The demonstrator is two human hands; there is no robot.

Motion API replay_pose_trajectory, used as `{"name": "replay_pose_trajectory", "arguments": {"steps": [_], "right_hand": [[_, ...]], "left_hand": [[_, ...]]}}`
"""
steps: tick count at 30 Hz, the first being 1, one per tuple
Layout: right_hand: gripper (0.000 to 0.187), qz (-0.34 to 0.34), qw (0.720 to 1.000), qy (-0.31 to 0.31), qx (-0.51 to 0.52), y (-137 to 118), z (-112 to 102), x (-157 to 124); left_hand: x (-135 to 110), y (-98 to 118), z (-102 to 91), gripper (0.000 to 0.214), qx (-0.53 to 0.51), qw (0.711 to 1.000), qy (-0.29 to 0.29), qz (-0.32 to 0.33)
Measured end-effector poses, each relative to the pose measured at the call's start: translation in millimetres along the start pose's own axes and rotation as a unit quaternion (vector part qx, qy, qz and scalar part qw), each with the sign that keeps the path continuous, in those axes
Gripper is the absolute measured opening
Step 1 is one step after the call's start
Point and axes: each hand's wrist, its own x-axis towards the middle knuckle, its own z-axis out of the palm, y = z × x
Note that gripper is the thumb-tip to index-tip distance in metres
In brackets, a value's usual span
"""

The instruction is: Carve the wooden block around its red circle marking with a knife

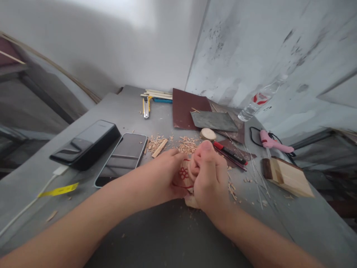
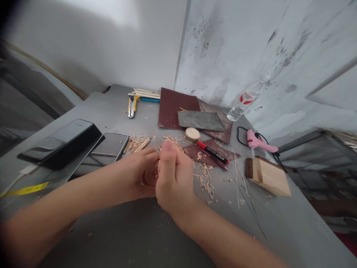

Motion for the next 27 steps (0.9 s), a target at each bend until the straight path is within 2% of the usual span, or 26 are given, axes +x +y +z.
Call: {"name": "replay_pose_trajectory", "arguments": {"steps": [2,6,8,12,15,18,21,24,27], "right_hand": [[0.055,0.02,0.997,0.002,0.07,3,-4,0],[0.06,-0.003,0.972,-0.158,0.174,6,-17,-4],[0.063,-0.002,0.96,-0.208,0.189,6,-21,-3],[0.064,0.084,0.94,-0.195,0.268,3,-23,11],[0.064,0.133,0.921,-0.163,0.327,-4,-29,22],[0.066,0.115,0.923,-0.161,0.33,-18,-37,26],[0.066,0.096,0.931,-0.172,0.308,-26,-41,25],[0.065,0.081,0.936,-0.186,0.288,-24,-37,23],[0.069,0.054,0.944,-0.194,0.26,-18,-29,26]], "left_hand": [[0,-2,0.6,0.032,0.009,1.0,-0.01,-0.018],[4,-10,4.7,0.035,0.027,0.999,-0.022,-0.027],[5,-12,5.8,0.036,0.029,0.999,-0.025,-0.02],[4,-7,3.0,0.037,0.02,0.998,-0.028,-0.045],[3,-4,0.6,0.049,0.024,0.997,-0.033,-0.071],[3,-5,0.2,0.055,0.039,0.996,-0.031,-0.071],[4,-6,0.3,0.053,0.042,0.996,-0.03,-0.071],[4,-3,-0.8,0.052,0.023,0.997,-0.032,-0.073],[5,1,-2.3,0.041,0.012,0.996,-0.043,-0.08]]}}
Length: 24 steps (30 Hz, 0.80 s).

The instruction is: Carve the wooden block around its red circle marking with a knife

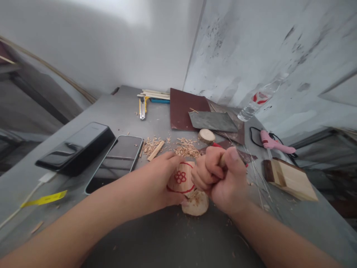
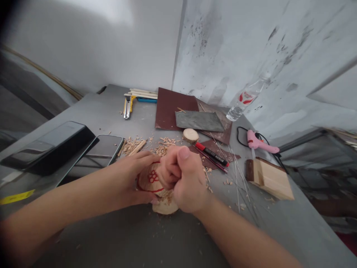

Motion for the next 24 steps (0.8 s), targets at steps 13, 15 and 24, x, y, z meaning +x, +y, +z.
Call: {"name": "replay_pose_trajectory", "arguments": {"steps": [13,15,24], "right_hand": [[0.058,0.013,0.999,-0.027,-0.036,21,-9,-7],[0.061,0.028,0.999,-0.03,0.009,12,-11,-4],[0.063,-0.003,0.999,-0.038,0.001,4,-6,-1]], "left_hand": [[0,-4,1.7,0.035,-0.018,1.0,-0.006,0.014],[0,-4,1.5,0.044,-0.006,1.0,-0.002,0.002],[-1,-5,1.7,0.049,-0.001,1.0,-0.002,0.01]]}}
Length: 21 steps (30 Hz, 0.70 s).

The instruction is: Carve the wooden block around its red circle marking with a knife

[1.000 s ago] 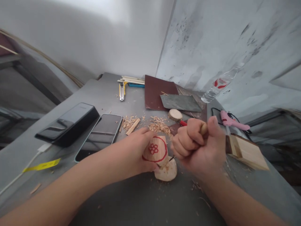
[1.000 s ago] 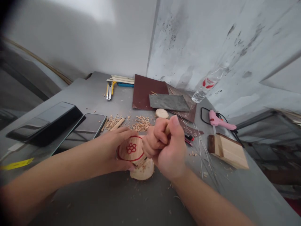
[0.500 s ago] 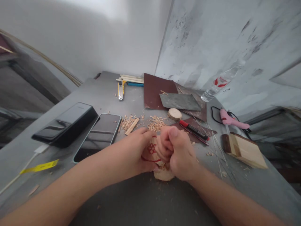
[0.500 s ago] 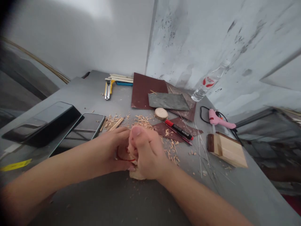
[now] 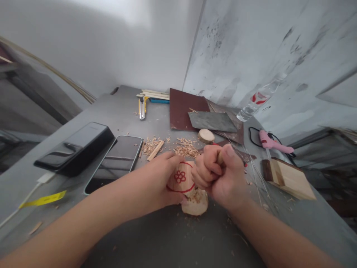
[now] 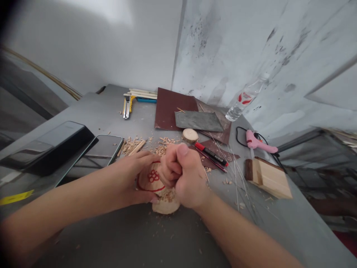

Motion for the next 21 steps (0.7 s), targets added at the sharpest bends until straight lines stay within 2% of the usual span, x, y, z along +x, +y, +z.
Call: {"name": "replay_pose_trajectory", "arguments": {"steps": [5,12,16,21], "right_hand": [[0.062,-0.027,0.998,0.01,-0.06,11,1,-5],[0.065,0.062,0.997,0.039,0.024,14,-5,3],[0.064,0.079,0.995,0.043,0.039,4,-14,4],[0.06,0.054,0.995,0.072,-0.052,-26,-29,-2]], "left_hand": [[1,3,-0.3,0.042,-0.013,1.0,0.007,-0.007],[0,4,-2.3,0.045,-0.014,1.0,-0.001,-0.013],[0,3,-2.3,0.059,-0.01,1.0,0.008,-0.007],[-1,3,-6.2,0.067,-0.041,0.999,0.009,-0.007]]}}
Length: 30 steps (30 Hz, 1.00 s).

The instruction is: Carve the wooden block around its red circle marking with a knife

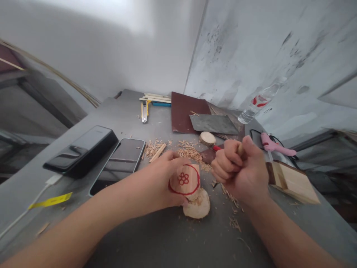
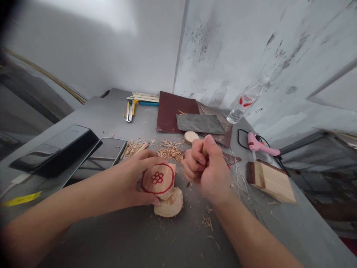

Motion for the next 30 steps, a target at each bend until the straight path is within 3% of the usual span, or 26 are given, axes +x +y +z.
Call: {"name": "replay_pose_trajectory", "arguments": {"steps": [3,5,8,10,14,16,21,30], "right_hand": [[0.055,0.008,0.986,0.025,-0.166,-14,-12,-6],[0.046,0.023,0.958,0.02,-0.285,-20,-18,-10],[0.028,0.043,0.895,-0.057,-0.441,-27,-24,-14],[0.02,0.049,0.867,-0.107,-0.484,-29,-25,-16],[0.037,0.038,0.893,-0.101,-0.437,-31,-24,-18],[0.033,0.018,0.892,-0.093,-0.441,-31,-23,-18],[0.021,0.008,0.902,-0.09,-0.421,-29,-20,-19],[0.028,0.07,0.935,-0.083,-0.339,-32,-22,-21]], "left_hand": [[0,8,-5.2,0.064,-0.02,1.0,0.014,0.016],[0,14,-7.7,0.061,-0.052,0.998,0.026,0.019],[1,17,-7.7,0.059,-0.134,0.99,0.048,0.01],[1,14,-5.9,0.061,-0.187,0.98,0.064,0.022],[5,7,-1.7,0.041,-0.26,0.965,0.039,0.025],[6,6,0.7,0.039,-0.288,0.957,0.022,0.02],[6,9,6.5,0.042,-0.335,0.942,-0.011,-0.002],[4,12,8.6,0.058,-0.322,0.946,-0.048,-0.011]]}}
